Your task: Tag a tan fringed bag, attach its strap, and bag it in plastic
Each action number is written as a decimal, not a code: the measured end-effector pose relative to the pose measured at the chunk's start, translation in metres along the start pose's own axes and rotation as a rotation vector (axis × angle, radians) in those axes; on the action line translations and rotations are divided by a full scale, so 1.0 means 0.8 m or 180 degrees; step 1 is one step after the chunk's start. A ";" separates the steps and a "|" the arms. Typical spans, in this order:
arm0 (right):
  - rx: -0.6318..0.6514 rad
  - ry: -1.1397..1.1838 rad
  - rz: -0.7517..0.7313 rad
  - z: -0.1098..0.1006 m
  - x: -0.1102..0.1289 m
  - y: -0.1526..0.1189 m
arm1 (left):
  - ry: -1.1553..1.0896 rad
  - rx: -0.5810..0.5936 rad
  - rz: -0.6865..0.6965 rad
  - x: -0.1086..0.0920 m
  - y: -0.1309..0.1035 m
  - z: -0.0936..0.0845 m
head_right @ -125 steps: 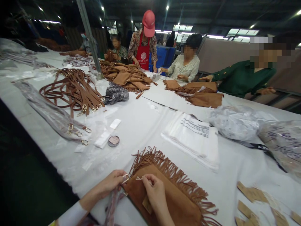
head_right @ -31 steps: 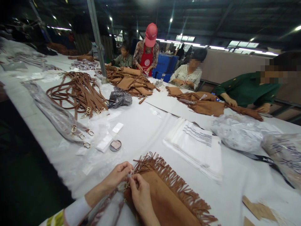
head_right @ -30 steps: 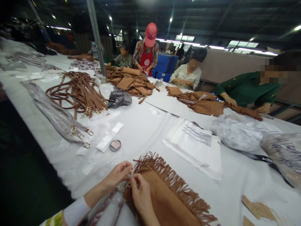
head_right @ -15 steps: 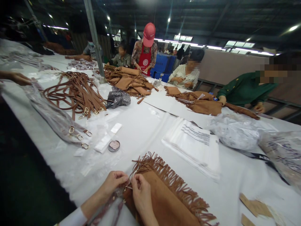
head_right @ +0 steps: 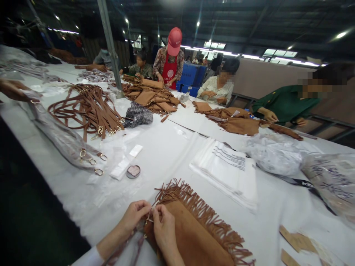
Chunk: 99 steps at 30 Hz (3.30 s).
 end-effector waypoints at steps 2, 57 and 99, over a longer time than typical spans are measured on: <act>-0.0060 0.0035 0.0018 0.001 0.001 0.001 | -0.0341 -0.0149 -0.0086 0.002 -0.001 0.002; -0.0727 -0.0815 -0.0682 -0.050 -0.067 -0.082 | 0.2669 -0.0438 0.1619 -0.131 0.077 -0.068; -0.2590 -0.0761 0.0349 -0.136 -0.094 -0.283 | -0.0375 0.0264 -0.2403 0.050 -0.069 0.037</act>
Point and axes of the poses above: each hand's wrist, its own y-axis towards the middle knuckle, its own z-axis out of the palm, x = y × z, the point moved 2 cm from there along y, towards the middle knuckle, and after that the axes turned 1 degree about z, right-handed, at the moved point
